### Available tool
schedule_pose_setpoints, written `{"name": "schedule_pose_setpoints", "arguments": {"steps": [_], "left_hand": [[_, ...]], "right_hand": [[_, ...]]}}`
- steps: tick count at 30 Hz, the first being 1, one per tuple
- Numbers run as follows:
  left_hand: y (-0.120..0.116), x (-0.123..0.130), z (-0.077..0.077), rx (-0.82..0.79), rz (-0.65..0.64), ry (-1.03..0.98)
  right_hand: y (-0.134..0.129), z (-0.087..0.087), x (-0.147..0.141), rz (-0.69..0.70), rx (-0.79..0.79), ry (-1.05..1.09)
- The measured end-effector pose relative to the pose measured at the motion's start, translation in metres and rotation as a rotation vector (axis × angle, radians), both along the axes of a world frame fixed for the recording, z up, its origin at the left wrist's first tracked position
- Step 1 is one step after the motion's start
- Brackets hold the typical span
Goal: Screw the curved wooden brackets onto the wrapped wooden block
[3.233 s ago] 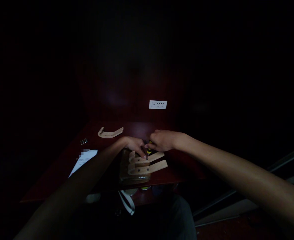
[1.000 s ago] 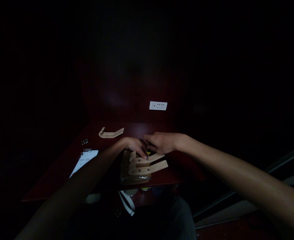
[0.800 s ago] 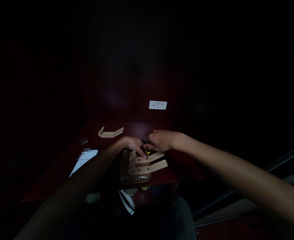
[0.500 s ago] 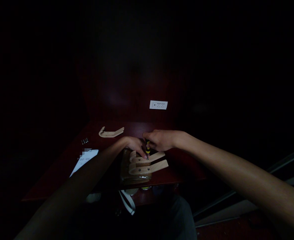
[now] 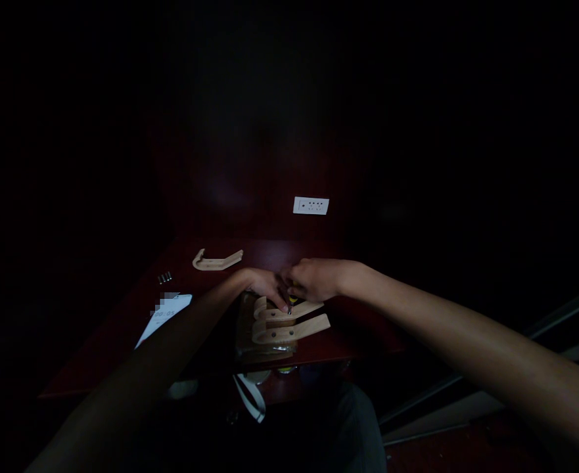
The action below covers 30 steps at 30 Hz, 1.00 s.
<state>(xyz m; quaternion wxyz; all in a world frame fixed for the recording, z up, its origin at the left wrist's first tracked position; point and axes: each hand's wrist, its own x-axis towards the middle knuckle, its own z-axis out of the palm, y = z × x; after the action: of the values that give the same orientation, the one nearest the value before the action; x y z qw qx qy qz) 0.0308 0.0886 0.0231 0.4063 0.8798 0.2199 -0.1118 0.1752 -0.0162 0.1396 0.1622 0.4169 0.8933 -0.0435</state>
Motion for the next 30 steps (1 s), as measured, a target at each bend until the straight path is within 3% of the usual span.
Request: {"name": "schedule_pose_setpoints", "arguments": {"steps": [10,17,24,30], "left_hand": [[-0.001,0.001,-0.003,-0.034,0.021,-0.029],[-0.003,-0.001,0.007,0.101,0.029,0.067],[0.003,0.001,-0.003,0.108,-0.046,0.002],[-0.001,0.0,0.003,0.094,-0.022,0.042]], "right_hand": [[-0.002,0.004,-0.009,0.017,-0.005,-0.059],[-0.002,0.008,-0.013,-0.062,-0.081,-0.066],[0.003,0.005,-0.009,-0.009,-0.03,-0.097],[0.001,0.004,-0.006,-0.059,-0.075,-0.031]]}}
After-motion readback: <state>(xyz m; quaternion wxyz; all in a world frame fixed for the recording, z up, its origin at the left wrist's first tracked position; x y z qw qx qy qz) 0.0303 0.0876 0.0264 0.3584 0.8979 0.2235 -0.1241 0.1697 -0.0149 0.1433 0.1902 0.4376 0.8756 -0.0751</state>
